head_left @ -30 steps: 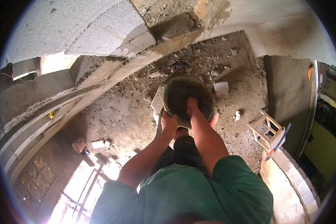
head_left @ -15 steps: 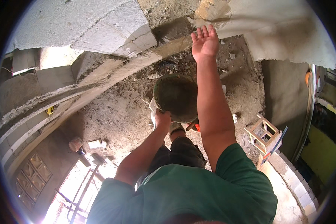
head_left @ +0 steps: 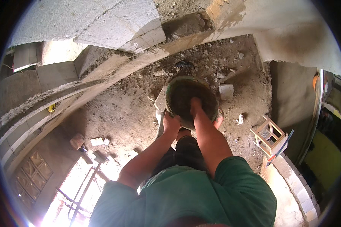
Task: The person scoops mortar from a bucket with a trowel and applies it to the joints between concrete blocks on a wall. They repeatedly transfer mortar and smooth the joints, occasionally adjusting their position and handling a block.
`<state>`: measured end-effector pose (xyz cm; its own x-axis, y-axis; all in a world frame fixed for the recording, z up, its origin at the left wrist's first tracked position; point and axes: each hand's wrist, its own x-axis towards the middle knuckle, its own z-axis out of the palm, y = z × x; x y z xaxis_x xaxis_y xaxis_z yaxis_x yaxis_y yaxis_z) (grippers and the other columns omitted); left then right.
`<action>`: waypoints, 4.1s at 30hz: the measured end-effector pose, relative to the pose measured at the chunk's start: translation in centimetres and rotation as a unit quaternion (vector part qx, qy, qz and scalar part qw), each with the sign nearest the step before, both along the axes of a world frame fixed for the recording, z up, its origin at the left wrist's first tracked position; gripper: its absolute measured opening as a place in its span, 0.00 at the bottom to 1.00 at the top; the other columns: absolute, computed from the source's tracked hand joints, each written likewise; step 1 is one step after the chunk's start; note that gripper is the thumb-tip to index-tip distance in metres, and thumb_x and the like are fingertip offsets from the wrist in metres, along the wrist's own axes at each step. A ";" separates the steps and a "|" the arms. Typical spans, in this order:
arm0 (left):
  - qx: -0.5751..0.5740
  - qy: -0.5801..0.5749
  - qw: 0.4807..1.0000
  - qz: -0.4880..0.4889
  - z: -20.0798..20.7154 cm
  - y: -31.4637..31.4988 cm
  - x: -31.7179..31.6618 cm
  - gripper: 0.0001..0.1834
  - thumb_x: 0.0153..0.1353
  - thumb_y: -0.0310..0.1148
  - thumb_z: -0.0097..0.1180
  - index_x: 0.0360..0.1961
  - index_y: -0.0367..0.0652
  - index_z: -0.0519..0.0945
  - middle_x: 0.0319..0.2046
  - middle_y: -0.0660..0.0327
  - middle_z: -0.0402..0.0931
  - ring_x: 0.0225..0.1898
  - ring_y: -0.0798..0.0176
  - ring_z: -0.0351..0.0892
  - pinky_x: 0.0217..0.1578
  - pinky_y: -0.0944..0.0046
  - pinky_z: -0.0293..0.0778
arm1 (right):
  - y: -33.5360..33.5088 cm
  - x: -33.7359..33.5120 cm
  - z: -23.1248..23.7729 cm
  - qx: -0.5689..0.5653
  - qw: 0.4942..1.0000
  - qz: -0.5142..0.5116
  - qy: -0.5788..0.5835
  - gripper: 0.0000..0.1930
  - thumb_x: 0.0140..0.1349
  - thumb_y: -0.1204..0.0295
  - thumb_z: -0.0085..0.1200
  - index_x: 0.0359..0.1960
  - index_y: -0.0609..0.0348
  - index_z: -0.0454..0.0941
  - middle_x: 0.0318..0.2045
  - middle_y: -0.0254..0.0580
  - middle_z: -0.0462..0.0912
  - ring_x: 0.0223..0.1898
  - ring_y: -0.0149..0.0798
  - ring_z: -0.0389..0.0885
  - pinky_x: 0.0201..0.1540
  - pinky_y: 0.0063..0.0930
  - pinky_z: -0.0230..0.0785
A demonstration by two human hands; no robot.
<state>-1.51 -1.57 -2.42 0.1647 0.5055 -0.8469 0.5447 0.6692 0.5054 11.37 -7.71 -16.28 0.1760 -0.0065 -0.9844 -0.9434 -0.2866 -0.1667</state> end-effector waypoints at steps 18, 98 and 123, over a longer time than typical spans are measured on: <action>-0.026 0.024 0.995 0.096 -0.1 3.1 -2.1 0.23 0.55 0.21 0.52 0.54 0.39 0.70 0.40 0.54 0.77 0.34 0.57 0.81 0.28 0.59 0.81 | 11.0 3.5 10.2 0.224 0.969 0.013 -0.100 0.15 0.65 0.61 0.51 0.45 0.57 0.78 0.38 0.41 0.82 0.36 0.36 0.80 0.41 0.34 0.72; 0.004 -0.036 0.999 0.015 -0.8 3.5 -2.9 0.23 0.54 0.22 0.53 0.54 0.39 0.70 0.43 0.53 0.76 0.39 0.55 0.81 0.33 0.55 0.82 | 9.0 3.1 17.2 0.216 0.961 -0.109 -0.134 0.13 0.64 0.61 0.53 0.45 0.54 0.79 0.38 0.38 0.82 0.37 0.35 0.79 0.43 0.32 0.74; 0.074 0.017 0.996 -0.042 -3.2 2.2 0.3 0.24 0.50 0.31 0.59 0.51 0.37 0.75 0.37 0.51 0.81 0.36 0.54 0.83 0.33 0.56 0.80 | 11.6 18.5 31.8 0.500 0.761 -0.221 -0.349 0.35 0.73 0.54 0.39 0.71 0.67 0.48 0.72 0.60 0.50 0.74 0.51 0.44 0.75 0.46 0.36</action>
